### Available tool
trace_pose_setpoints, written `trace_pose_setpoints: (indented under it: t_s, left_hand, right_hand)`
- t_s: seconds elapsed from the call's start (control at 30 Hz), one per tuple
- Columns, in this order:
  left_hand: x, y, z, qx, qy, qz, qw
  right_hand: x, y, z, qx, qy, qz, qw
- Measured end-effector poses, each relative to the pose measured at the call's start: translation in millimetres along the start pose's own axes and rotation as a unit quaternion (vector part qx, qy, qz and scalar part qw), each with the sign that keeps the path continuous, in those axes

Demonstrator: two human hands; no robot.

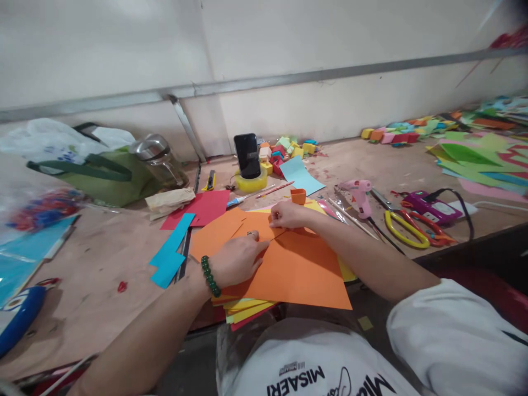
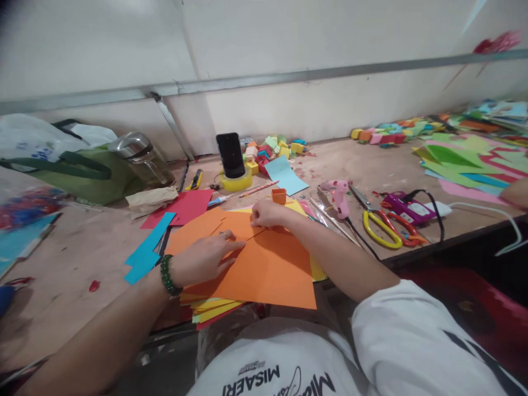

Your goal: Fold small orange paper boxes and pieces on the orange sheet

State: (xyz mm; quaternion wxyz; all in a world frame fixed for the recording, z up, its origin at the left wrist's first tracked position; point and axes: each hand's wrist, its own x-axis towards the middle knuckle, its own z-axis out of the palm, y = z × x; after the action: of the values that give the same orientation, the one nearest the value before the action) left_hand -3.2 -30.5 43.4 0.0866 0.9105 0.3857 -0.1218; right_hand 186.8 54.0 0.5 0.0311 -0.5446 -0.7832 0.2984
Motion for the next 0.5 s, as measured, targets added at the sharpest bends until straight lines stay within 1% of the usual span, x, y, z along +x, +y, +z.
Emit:
trace_pose_setpoints:
  t_s: [0.1,0.2,0.27,0.37,0.43,0.5]
  left_hand:
    - [-1.3,-7.2,-1.8,-0.024,0.007,0.018,1.000]
    - [-1.6,-16.4,-6.1,-0.052,0.001,0.027,0.998]
    - [-1.1,-22.6,-8.5,-0.065,-0.011,0.030,0.997]
    - [0.4,-28.6,-8.9,-0.074,-0.012,0.031,0.997]
    - [1.3,-29.2,-7.4,-0.073,-0.007,0.032,0.997]
    - [1.7,-28.1,-5.3,-0.070,0.000,0.034,0.997]
  right_hand:
    - [-10.7,3.9,-14.9,-0.009,-0.001,0.012,1.000]
    - [-24.6,-11.9,-19.9,-0.037,0.037,0.005,0.999]
    - [-29.0,-26.7,-13.2,-0.048,0.064,-0.013,0.997]
    - [-24.0,-39.7,4.4,-0.048,0.072,-0.024,0.996]
    - [-14.8,-36.7,12.4,-0.046,0.068,-0.021,0.996]
    - [-5.4,-25.0,12.8,-0.039,0.060,-0.019,0.997]
